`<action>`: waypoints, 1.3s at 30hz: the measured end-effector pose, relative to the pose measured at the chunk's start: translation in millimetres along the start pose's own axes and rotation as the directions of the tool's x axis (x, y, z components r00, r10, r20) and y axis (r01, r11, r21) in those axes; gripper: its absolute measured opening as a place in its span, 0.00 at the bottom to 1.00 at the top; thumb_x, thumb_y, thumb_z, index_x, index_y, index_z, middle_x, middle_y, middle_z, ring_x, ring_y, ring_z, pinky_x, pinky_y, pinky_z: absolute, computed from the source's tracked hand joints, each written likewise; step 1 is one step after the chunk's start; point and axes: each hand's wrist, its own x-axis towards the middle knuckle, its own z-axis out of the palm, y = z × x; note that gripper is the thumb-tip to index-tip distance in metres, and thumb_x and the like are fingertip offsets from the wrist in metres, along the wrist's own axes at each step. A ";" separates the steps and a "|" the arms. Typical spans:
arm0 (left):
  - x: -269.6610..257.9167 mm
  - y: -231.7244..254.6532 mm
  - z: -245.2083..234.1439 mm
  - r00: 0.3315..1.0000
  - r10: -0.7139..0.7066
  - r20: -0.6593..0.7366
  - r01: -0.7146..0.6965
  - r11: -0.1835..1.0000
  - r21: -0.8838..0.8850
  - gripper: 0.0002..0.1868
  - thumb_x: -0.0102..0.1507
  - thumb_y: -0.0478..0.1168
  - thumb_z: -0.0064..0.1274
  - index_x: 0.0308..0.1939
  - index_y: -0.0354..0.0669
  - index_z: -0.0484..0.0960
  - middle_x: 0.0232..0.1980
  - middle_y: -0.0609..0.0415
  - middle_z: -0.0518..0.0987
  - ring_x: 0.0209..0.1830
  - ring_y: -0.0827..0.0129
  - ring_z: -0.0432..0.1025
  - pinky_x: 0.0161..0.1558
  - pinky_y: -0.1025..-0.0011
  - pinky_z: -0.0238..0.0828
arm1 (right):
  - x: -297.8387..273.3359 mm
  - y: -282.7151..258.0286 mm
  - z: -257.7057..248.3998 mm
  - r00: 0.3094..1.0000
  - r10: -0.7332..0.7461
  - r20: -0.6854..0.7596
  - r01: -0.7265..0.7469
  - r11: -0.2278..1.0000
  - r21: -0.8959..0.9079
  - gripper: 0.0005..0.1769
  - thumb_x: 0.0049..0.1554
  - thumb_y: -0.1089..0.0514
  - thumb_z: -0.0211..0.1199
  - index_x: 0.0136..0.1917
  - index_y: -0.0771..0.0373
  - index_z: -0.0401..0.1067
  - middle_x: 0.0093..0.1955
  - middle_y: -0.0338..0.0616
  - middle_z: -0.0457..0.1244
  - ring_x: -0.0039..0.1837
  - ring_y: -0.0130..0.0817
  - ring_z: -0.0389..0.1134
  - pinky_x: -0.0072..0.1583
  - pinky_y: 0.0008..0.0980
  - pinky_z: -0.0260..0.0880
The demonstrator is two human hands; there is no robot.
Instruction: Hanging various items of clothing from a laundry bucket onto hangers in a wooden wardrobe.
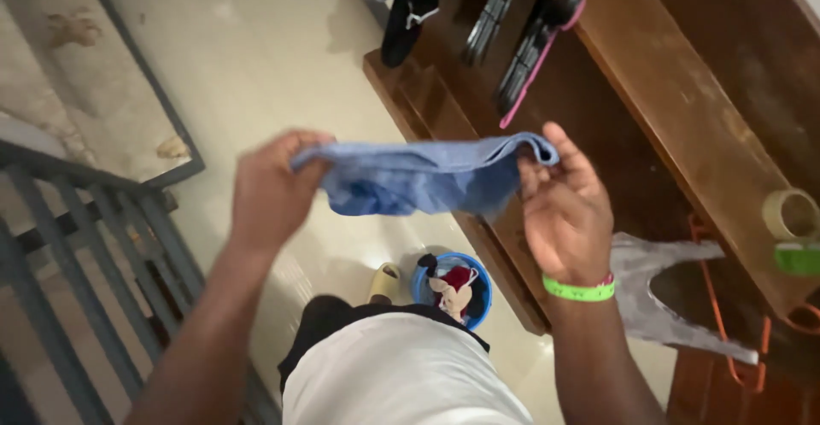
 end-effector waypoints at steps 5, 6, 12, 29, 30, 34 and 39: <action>41.8 9.9 -20.8 0.973 0.159 -0.167 -0.164 0.986 -0.012 0.10 0.62 0.32 0.63 0.48 0.38 0.85 0.43 0.49 0.86 0.41 0.69 0.81 0.45 0.72 0.76 | 43.7 2.3 11.2 0.983 0.069 -0.168 -0.105 0.970 -0.218 0.11 0.60 0.71 0.56 0.57 0.67 0.71 0.48 0.42 0.67 0.49 0.31 0.70 0.56 0.30 0.73; 51.3 11.7 -24.9 0.969 0.160 -0.190 -0.178 0.981 -0.082 0.11 0.62 0.31 0.63 0.49 0.37 0.84 0.45 0.52 0.86 0.44 0.70 0.81 0.47 0.73 0.76 | 51.9 4.7 8.9 0.969 0.078 -0.234 -0.141 0.954 -0.265 0.02 0.65 0.65 0.60 0.51 0.65 0.72 0.43 0.39 0.67 0.43 0.29 0.70 0.49 0.29 0.74; 88.9 24.0 -48.9 0.986 0.045 -0.160 -0.088 0.957 -0.277 0.12 0.67 0.36 0.62 0.54 0.39 0.85 0.43 0.57 0.85 0.40 0.81 0.75 0.43 0.80 0.73 | 83.9 12.4 23.7 0.956 -0.125 -0.266 -0.056 0.811 -0.583 0.10 0.65 0.55 0.65 0.44 0.62 0.76 0.34 0.30 0.64 0.32 0.18 0.56 0.36 0.21 0.54; 241.3 41.5 -101.1 0.965 0.257 0.048 -0.228 0.919 -0.322 0.12 0.64 0.38 0.70 0.37 0.37 0.81 0.32 0.62 0.80 0.28 0.85 0.68 0.29 0.80 0.65 | 162.9 26.6 97.3 0.953 -0.301 -0.031 0.198 0.698 -0.689 0.11 0.66 0.62 0.64 0.61 0.67 0.71 0.55 0.37 0.68 0.57 0.22 0.67 0.62 0.25 0.68; 251.0 35.8 -104.1 0.956 0.291 0.042 -0.260 0.902 -0.345 0.15 0.65 0.39 0.70 0.36 0.37 0.78 0.32 0.63 0.79 0.29 0.85 0.68 0.30 0.80 0.65 | 165.1 27.7 102.3 0.964 -0.265 -0.031 0.162 0.675 -0.720 0.11 0.66 0.62 0.65 0.60 0.68 0.72 0.55 0.38 0.68 0.56 0.23 0.67 0.61 0.26 0.69; 290.1 10.8 -130.7 0.927 0.376 -0.018 -0.365 0.887 -0.283 0.21 0.66 0.39 0.73 0.37 0.37 0.72 0.31 0.62 0.75 0.29 0.83 0.64 0.30 0.78 0.62 | 187.2 33.7 97.0 0.980 -0.198 -0.029 0.082 0.526 -0.846 0.10 0.66 0.61 0.66 0.58 0.69 0.75 0.52 0.38 0.68 0.52 0.22 0.66 0.57 0.26 0.68; 347.1 -29.5 -172.4 0.599 0.787 0.146 -0.799 0.576 0.172 0.08 0.70 0.36 0.63 0.49 0.35 0.84 0.41 0.56 0.81 0.40 0.74 0.74 0.41 0.71 0.69 | 249.4 22.5 110.5 0.920 -0.244 0.307 0.313 -0.016 -0.950 0.07 0.72 0.61 0.63 0.61 0.65 0.71 0.43 0.43 0.66 0.42 0.30 0.67 0.44 0.27 0.67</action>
